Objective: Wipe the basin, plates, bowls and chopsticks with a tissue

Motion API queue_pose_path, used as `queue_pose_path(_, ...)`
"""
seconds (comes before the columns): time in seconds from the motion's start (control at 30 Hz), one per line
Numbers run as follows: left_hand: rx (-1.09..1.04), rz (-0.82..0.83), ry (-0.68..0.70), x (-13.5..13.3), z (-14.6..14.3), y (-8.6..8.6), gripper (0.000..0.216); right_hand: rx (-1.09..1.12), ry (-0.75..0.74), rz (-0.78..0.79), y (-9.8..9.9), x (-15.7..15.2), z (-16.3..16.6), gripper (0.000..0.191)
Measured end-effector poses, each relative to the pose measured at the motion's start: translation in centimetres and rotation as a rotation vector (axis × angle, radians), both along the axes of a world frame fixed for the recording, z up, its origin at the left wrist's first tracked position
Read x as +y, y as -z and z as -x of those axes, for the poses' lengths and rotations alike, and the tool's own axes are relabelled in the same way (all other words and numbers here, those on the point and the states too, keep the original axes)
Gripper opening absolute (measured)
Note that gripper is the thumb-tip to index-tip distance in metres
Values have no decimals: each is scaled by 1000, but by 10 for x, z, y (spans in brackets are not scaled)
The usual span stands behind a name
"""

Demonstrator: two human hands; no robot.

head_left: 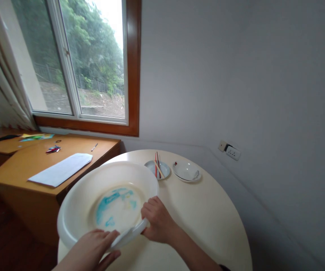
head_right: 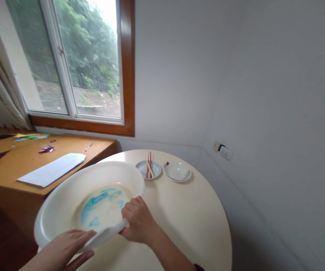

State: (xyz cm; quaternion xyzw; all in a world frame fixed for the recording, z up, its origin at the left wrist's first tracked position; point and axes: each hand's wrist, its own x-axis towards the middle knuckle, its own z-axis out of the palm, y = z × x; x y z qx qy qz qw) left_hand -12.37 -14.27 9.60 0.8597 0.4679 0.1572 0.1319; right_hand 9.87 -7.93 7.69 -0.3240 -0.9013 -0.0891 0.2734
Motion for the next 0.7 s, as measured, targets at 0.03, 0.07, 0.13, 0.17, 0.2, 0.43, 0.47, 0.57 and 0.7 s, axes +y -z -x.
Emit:
queue_pose_path(0.03,8,16,-22,0,-5,-2,36,-25,20,-4,1,-6,10,22)
queue_pose_path(0.07,22,37,-36,0,-9,-3,36,-39,38,-5,2,-11,18,22)
queue_pose_path(0.13,63,80,-50,2,-12,-7,34,-65,3,4,0,-13,24,22)
queue_pose_path(0.17,85,87,-53,3,-9,-8,34,-66,-34,15,-1,-11,21,21)
queue_pose_path(0.2,104,87,-50,4,-5,-8,33,-59,-79,29,-2,-5,15,19)
queue_pose_path(0.43,128,-37,-32,6,18,-3,33,110,-61,-1,0,23,-12,14)
queue_pose_path(0.47,143,-48,-57,7,13,-4,33,85,-27,-18,2,19,-3,16)
queue_pose_path(0.57,241,-50,-103,8,-8,-10,30,-2,41,-77,8,0,31,20)
queue_pose_path(0.7,286,-83,-37,12,-12,-11,21,-31,-58,-117,8,-3,37,20)
